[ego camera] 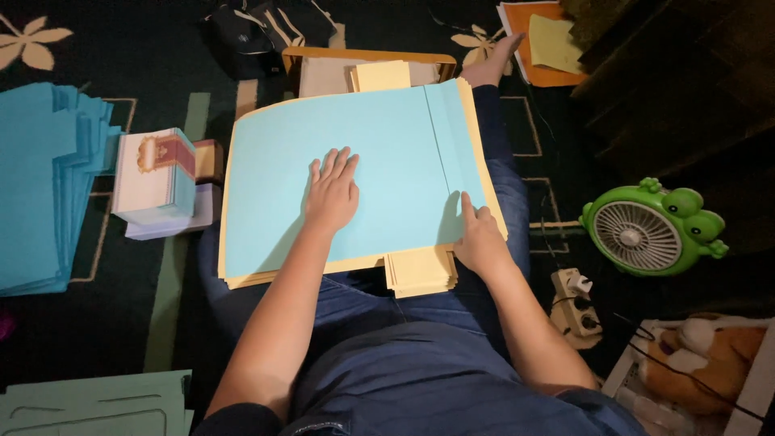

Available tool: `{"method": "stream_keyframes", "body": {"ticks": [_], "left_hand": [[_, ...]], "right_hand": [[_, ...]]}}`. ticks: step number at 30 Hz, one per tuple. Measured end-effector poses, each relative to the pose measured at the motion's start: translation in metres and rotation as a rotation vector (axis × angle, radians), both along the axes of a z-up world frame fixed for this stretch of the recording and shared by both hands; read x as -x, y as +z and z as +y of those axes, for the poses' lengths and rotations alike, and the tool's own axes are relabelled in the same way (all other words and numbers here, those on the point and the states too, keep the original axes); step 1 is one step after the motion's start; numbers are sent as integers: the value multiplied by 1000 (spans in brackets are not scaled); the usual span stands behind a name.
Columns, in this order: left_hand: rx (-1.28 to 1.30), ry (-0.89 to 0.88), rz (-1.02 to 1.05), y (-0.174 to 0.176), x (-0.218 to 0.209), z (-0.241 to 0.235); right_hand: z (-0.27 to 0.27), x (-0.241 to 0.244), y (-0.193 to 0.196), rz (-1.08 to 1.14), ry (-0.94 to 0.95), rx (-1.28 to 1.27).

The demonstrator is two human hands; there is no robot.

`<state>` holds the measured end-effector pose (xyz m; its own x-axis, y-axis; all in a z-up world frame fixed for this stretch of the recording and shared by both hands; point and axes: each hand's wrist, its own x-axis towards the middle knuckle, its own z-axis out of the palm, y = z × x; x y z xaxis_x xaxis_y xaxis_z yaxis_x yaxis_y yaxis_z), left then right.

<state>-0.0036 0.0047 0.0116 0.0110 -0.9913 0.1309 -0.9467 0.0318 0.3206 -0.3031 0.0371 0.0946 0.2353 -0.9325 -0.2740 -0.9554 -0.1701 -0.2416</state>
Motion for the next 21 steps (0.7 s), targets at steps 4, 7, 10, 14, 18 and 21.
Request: {"method": "stream_keyframes", "body": {"ticks": [4,7,10,14,18,21], "left_hand": [[3,8,-9,0,0,1],[-7,9,8,1,0,1],[29,-3,5,-1,2,1],[25,12,31,-4,0,0],[109,11,-11,-15,-1,-3],[127,10,-37,-16,-3,-4]], "right_hand": [[-1,-2,-11,66,17,43],[-4,2,-25,47,-11,69],[-5,7,-21,46,-60,90],[-6,7,-34,55,-40,144],[0,7,-39,44,-32,175],[-2,8,-51,78,19,236]]}}
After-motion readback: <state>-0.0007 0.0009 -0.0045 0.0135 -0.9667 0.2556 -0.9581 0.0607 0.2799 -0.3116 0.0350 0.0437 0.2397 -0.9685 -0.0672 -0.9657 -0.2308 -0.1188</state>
